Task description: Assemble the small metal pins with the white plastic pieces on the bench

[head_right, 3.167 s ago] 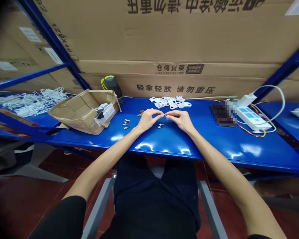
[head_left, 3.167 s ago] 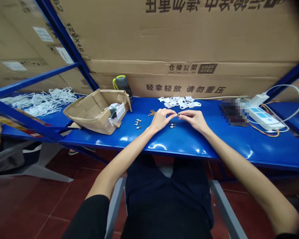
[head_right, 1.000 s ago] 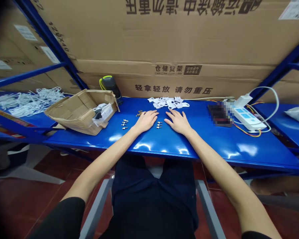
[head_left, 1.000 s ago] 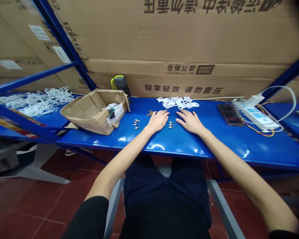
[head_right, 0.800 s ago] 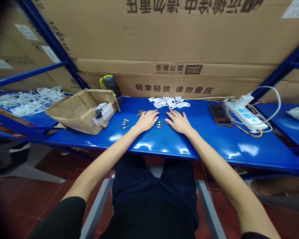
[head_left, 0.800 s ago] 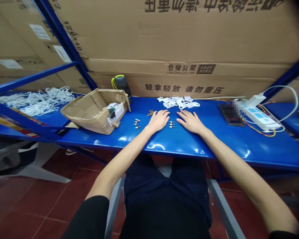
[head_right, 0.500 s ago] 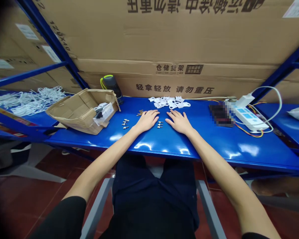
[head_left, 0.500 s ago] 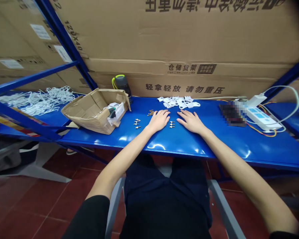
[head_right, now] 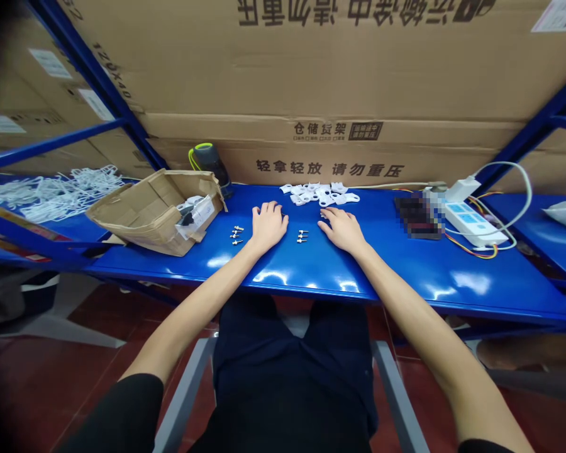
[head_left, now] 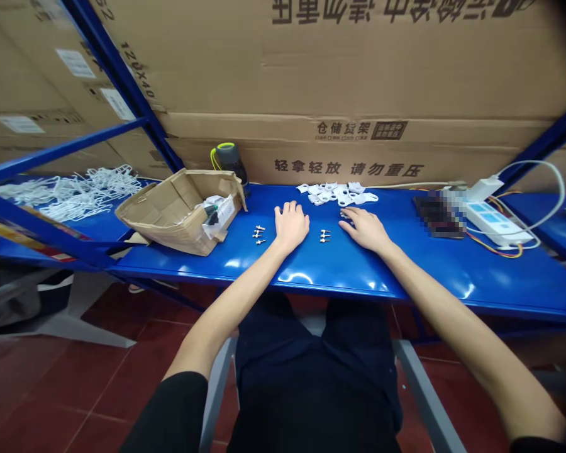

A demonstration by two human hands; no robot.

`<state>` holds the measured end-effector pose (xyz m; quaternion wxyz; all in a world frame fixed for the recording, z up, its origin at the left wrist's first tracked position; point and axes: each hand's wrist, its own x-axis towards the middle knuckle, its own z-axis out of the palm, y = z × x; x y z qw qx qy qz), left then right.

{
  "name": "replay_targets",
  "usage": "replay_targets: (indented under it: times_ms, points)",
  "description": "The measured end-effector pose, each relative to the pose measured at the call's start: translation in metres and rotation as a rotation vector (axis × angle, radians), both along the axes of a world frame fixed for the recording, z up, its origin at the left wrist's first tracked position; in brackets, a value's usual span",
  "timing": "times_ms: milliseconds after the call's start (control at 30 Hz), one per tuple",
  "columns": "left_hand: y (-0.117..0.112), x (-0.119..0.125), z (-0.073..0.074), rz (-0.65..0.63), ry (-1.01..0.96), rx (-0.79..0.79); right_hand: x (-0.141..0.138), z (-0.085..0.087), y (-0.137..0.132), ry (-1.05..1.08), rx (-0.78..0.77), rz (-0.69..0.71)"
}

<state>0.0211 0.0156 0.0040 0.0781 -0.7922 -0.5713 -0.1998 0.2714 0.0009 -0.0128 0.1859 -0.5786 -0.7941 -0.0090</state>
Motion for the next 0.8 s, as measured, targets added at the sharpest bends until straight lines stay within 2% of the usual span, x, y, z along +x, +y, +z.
replay_targets:
  times_ms: [100,333,567,800]
  points:
    - [-0.001,-0.001,0.002,0.007,0.023,-0.011,0.000,0.001,0.000,-0.009,0.017,-0.018]
    - [0.001,-0.002,0.002,-0.104,0.025,-0.027,0.000,0.005,-0.003,-0.013,0.032,-0.030]
    - [-0.003,-0.007,0.013,0.024,0.029,0.007,0.000,0.007,-0.003,0.027,0.050,-0.040]
    - [0.001,-0.006,0.010,-0.117,0.018,-0.039,-0.001,0.006,-0.002,0.050,0.093,-0.024]
